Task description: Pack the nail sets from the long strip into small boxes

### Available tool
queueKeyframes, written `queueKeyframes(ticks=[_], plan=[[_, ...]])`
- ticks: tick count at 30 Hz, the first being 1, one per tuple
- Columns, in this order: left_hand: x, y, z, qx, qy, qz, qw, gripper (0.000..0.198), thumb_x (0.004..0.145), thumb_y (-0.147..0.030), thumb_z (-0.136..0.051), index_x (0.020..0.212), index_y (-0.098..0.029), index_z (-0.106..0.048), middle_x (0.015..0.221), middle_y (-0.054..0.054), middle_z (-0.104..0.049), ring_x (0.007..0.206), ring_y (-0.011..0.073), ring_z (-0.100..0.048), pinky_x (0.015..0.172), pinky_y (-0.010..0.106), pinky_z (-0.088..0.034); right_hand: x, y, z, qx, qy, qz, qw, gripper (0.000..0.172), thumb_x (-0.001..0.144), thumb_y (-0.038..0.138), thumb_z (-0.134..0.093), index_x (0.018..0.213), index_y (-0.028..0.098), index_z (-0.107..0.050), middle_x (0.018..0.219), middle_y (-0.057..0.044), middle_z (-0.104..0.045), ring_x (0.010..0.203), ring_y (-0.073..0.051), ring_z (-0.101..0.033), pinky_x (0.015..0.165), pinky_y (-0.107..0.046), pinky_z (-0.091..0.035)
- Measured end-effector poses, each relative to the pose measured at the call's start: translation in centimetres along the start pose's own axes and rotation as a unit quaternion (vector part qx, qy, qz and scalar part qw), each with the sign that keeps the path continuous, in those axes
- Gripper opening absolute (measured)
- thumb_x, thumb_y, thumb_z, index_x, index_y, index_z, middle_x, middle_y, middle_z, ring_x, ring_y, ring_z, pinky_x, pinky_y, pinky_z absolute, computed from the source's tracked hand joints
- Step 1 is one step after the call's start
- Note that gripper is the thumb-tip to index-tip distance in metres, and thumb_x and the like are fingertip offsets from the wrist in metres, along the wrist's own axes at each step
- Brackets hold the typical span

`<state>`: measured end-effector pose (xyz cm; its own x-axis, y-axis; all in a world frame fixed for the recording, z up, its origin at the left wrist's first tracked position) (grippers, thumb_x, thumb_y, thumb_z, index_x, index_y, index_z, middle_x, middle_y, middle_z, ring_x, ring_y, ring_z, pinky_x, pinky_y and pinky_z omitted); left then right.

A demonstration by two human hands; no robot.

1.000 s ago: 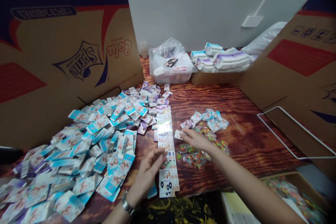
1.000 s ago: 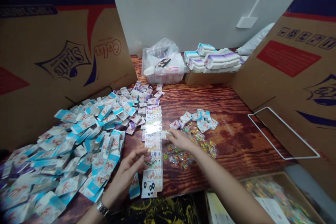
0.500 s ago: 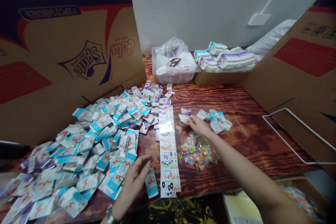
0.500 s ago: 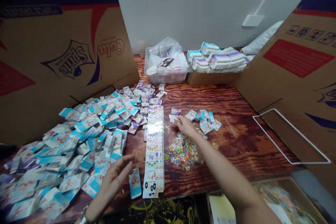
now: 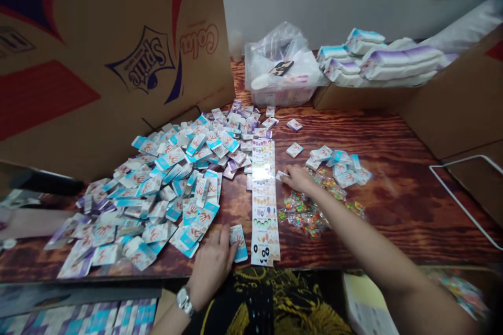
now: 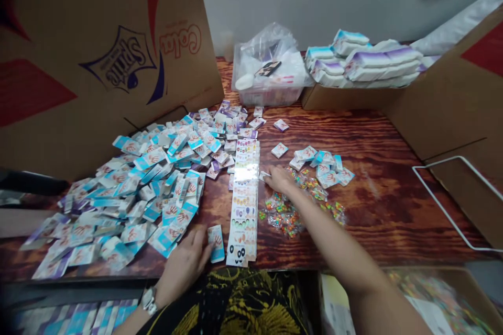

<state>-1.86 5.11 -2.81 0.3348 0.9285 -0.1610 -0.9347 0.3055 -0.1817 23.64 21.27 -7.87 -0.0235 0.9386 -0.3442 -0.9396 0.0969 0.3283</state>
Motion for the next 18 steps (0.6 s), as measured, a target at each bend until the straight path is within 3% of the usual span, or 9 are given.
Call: queueKeyframes(ticks=[4,8,12,15,18], plan=[[0.5,-1.4,-1.2,0.052,0.045,-0.016,0.998,0.048,0.091,-0.033,-0.041,0.136,-0.020,-0.035,0.124,0.017,-0.051,0.100,0.0272,-0.060,0.064,0.031,-0.055,-0.4,0.2,0.1,-0.025,0.001,-0.010,1.000,0.023,0.085,0.034,-0.050,0.098,0.016,-0.057,0.096,-0.012,-0.066,0.090,-0.024,-0.060,0.070,-0.028,-0.037],[1.0,-2.2,-1.5,0.033,0.084,-0.057,0.994,0.047,0.090,-0.022,-0.041,0.137,-0.025,-0.035,0.145,0.018,-0.029,0.117,0.0287,-0.051,0.079,0.034,-0.053,-0.6,0.1,0.7,-0.025,-0.015,-0.031,0.999,0.029,0.086,0.036,-0.048,0.109,0.018,-0.053,0.099,-0.011,-0.067,0.089,-0.024,-0.062,0.068,-0.027,-0.037],[1.1,-2.1,-2.3,0.030,0.143,-0.069,0.987,0.063,0.083,-0.005,-0.038,0.140,-0.029,-0.028,0.150,0.019,-0.020,0.115,0.0297,-0.053,0.078,0.037,-0.052,-0.2,0.1,1.0,-0.018,-0.018,-0.027,0.999,0.021,0.082,0.035,-0.052,0.093,0.019,-0.059,0.093,-0.009,-0.068,0.086,-0.023,-0.062,0.065,-0.026,-0.036],[1.2,-1.9,-2.3,0.000,0.152,-0.080,0.985,0.055,0.081,-0.006,-0.037,0.134,-0.022,-0.038,0.150,0.018,-0.019,0.114,0.0295,-0.054,0.085,0.040,-0.049,-0.4,0.7,1.5,-0.008,-0.030,-0.008,0.999,0.014,0.080,0.030,-0.053,0.085,0.018,-0.060,0.090,-0.008,-0.068,0.083,-0.022,-0.062,0.063,-0.026,-0.035],[1.2,-1.5,-2.2,-0.053,0.153,-0.101,0.982,0.062,0.076,-0.004,-0.039,0.137,-0.015,-0.033,0.150,0.018,-0.019,0.124,0.0283,-0.045,0.098,0.040,-0.041,-1.1,1.0,2.5,0.010,-0.061,0.006,0.998,0.015,0.083,0.029,-0.052,0.090,0.018,-0.058,0.091,-0.009,-0.067,0.081,-0.021,-0.061,0.063,-0.025,-0.035]])
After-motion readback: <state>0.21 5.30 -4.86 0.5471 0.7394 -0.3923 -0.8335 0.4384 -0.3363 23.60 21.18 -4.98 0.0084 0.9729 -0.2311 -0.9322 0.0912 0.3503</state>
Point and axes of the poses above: each hand's wrist, its own x-axis towards the middle knuckle, its own z-axis out of the back of the hand, y = z × x, the point moved 10 cm from there along x, towards the middle knuckle
